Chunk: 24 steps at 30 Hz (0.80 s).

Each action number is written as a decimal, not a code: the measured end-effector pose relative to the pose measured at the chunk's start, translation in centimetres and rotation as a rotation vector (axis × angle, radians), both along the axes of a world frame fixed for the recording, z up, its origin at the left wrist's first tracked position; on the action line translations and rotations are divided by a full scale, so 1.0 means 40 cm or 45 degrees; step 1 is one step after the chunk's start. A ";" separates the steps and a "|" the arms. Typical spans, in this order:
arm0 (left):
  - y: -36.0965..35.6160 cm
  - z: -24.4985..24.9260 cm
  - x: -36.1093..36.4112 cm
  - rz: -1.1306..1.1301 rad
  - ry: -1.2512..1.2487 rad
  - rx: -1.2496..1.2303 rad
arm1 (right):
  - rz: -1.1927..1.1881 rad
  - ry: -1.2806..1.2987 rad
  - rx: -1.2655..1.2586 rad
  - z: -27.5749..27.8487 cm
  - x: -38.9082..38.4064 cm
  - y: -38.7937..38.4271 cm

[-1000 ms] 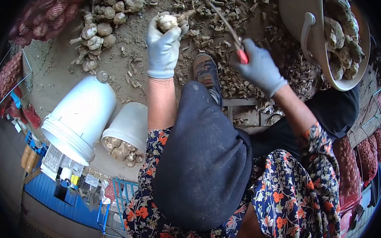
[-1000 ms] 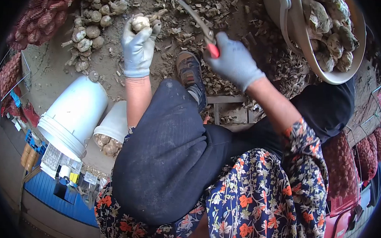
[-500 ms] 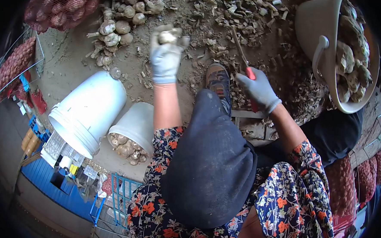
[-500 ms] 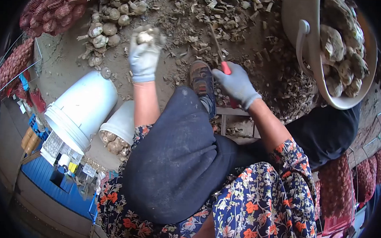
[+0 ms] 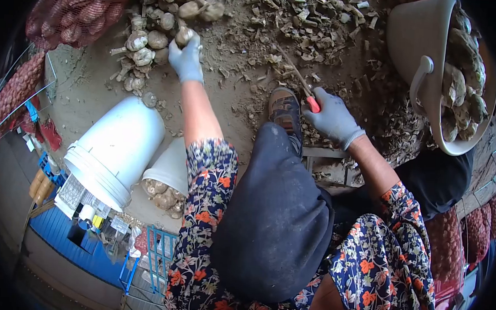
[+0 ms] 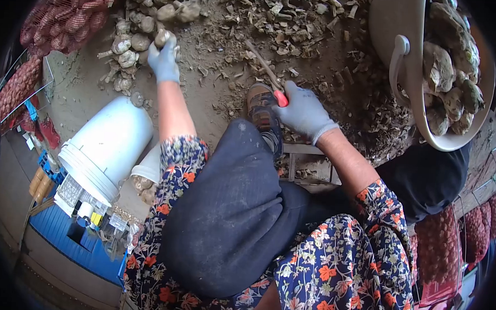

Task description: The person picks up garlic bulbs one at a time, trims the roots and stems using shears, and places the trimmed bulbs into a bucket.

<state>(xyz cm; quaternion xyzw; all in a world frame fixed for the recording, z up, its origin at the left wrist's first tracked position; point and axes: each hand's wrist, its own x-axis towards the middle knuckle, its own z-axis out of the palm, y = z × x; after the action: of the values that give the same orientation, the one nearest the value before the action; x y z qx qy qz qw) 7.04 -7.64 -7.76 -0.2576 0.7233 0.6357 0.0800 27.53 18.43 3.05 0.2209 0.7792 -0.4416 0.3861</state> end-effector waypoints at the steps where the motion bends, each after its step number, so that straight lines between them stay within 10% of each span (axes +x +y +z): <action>1: -0.008 0.025 0.038 0.003 -0.008 0.001 | 0.071 0.026 -0.001 0.003 -0.009 0.002; 16: 0.042 0.253 0.212 -0.903 0.127 0.044 | 0.159 0.246 -0.200 -0.006 -0.092 -0.050; 20: 0.037 0.253 0.201 -0.992 -0.044 -0.655 | -0.171 -0.065 -0.214 -0.050 0.015 -0.067; 22: 0.060 0.236 0.184 -1.149 -0.512 -1.482 | -0.344 -0.202 -0.372 -0.016 0.037 -0.084; 24: 0.064 0.135 0.172 -1.216 -0.542 -1.357 | -0.196 -0.252 -0.351 -0.064 0.082 -0.091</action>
<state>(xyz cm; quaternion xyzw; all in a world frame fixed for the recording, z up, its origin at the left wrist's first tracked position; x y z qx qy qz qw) 13.92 -5.07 -2.37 -0.0368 0.9355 0.0314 0.3499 30.79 14.77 0.48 0.2672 0.6502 -0.5485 0.4528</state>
